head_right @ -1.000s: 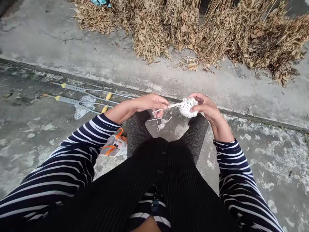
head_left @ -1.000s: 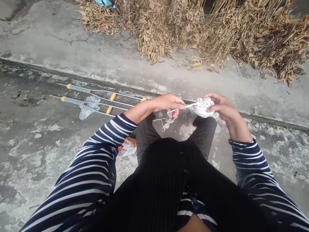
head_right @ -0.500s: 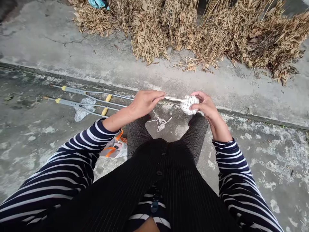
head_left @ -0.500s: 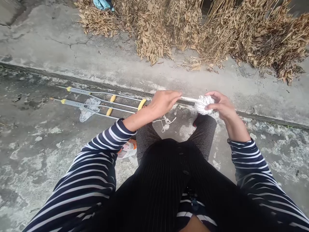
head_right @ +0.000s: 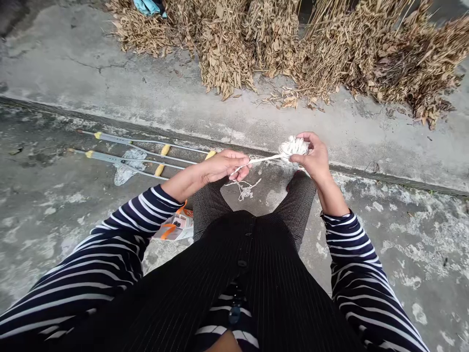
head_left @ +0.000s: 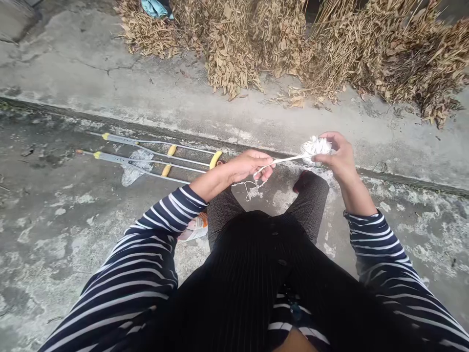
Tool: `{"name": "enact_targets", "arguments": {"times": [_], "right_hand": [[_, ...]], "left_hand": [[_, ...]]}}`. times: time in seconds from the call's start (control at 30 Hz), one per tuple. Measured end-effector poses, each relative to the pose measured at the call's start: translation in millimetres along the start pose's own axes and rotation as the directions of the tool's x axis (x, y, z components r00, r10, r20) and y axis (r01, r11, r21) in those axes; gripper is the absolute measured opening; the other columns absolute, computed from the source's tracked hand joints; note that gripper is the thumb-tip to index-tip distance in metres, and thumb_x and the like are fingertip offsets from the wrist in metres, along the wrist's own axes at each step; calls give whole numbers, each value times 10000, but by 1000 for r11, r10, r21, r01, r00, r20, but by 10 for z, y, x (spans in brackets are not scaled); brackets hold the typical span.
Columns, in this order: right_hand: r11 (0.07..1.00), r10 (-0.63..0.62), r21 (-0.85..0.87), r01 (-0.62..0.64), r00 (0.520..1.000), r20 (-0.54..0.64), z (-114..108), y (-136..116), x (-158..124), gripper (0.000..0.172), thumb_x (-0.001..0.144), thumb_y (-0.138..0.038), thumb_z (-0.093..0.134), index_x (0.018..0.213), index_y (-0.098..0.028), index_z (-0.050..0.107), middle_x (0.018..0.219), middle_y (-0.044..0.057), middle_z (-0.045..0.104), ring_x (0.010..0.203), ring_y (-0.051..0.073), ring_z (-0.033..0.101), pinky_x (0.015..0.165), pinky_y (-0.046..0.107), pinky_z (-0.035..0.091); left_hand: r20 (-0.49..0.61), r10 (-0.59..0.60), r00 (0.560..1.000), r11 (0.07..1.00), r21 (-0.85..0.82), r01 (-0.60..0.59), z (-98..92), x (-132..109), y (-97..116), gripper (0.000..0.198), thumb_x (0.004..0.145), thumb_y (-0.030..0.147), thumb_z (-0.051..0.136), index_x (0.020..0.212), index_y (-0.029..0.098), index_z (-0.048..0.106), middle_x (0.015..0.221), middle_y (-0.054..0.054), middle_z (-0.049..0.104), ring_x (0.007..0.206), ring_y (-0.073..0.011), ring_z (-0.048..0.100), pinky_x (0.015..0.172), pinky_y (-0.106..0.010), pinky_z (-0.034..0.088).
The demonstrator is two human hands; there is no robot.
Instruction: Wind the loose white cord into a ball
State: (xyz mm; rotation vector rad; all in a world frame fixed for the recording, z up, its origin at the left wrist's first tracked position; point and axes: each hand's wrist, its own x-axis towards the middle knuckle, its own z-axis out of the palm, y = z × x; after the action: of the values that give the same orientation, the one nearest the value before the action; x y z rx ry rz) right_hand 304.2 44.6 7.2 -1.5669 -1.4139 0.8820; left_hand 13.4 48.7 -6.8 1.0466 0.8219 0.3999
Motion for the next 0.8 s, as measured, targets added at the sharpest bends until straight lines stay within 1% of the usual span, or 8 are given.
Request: {"name": "enact_targets", "arguments": {"times": [0.07, 0.17, 0.27, 0.37, 0.5, 0.6, 0.7, 0.8], "right_hand": [[1000, -23, -13, 23, 1000, -13, 16, -35, -5, 559, 498, -245, 851, 1012, -229, 630, 969, 43, 607, 881, 240, 532, 778, 383, 472], [998, -55, -20, 54, 998, -38, 41, -84, -2, 548, 532, -232, 849, 1029, -250, 619, 1014, 57, 620, 890, 252, 537, 786, 400, 480], [996, -82, -34, 80, 995, -55, 59, -89, 11, 535, 569, -238, 849, 1042, -282, 604, 1053, 63, 634, 910, 270, 541, 796, 418, 488], [992, -105, -84, 99, 992, -70, 99, -37, 11, 559, 564, -228, 843, 1070, -272, 610, 1061, 62, 631, 928, 274, 551, 830, 421, 484], [981, -162, -110, 157, 986, -36, 245, 83, -47, 577, 595, -268, 840, 1125, -256, 611, 1139, 65, 625, 1061, 291, 567, 926, 414, 494], [972, -207, -103, 212, 977, 55, 387, 166, -115, 564, 649, -306, 832, 1163, -264, 604, 1212, 67, 627, 1155, 300, 563, 1009, 430, 489], [949, -290, -100, 299, 952, 95, 493, 214, -162, 546, 670, -326, 821, 1171, -267, 612, 1219, 60, 643, 1154, 305, 580, 1038, 468, 476], [940, -332, -33, 340, 931, 150, 544, 209, -173, 555, 697, -363, 833, 1204, -268, 628, 1229, 63, 642, 1119, 297, 596, 1010, 479, 491]], "left_hand": [[-16, -20, 1000, 999, 41, 21, -9, 25, -55, 241, 954, 379, 731, 889, 152, 685, 603, -18, 680, 474, -91, 598, 433, -197, 346], [51, -35, 998, 993, 113, 29, 33, -18, -28, 242, 915, 372, 776, 1001, 155, 714, 594, -17, 693, 468, -102, 613, 423, -194, 342], [162, -19, 987, 986, 169, -9, 109, -137, 95, 252, 864, 388, 816, 896, 154, 727, 566, -13, 680, 436, -87, 581, 415, -192, 351], [175, 53, 983, 988, 137, -77, 168, -244, 221, 314, 870, 432, 803, 771, 158, 685, 566, -17, 682, 441, -75, 575, 455, -195, 417], [-2, 215, 977, 974, -69, -215, 207, -232, 293, 356, 953, 479, 717, 840, 144, 671, 682, -56, 738, 590, -123, 699, 592, -240, 545], [-208, 301, 931, 912, -222, -345, 242, -116, 296, 292, 1005, 415, 662, 1019, 126, 699, 848, -86, 790, 780, -155, 777, 737, -260, 607], [-354, 312, 882, 833, -344, -433, 292, 7, 300, 262, 1051, 323, 582, 1163, 115, 697, 1028, -102, 814, 1020, -176, 792, 944, -294, 615], [-417, 297, 859, 767, -431, -475, 314, 98, 303, 273, 1082, 239, 489, 1207, 108, 693, 1130, -94, 811, 1160, -183, 764, 1074, -342, 580]]}}
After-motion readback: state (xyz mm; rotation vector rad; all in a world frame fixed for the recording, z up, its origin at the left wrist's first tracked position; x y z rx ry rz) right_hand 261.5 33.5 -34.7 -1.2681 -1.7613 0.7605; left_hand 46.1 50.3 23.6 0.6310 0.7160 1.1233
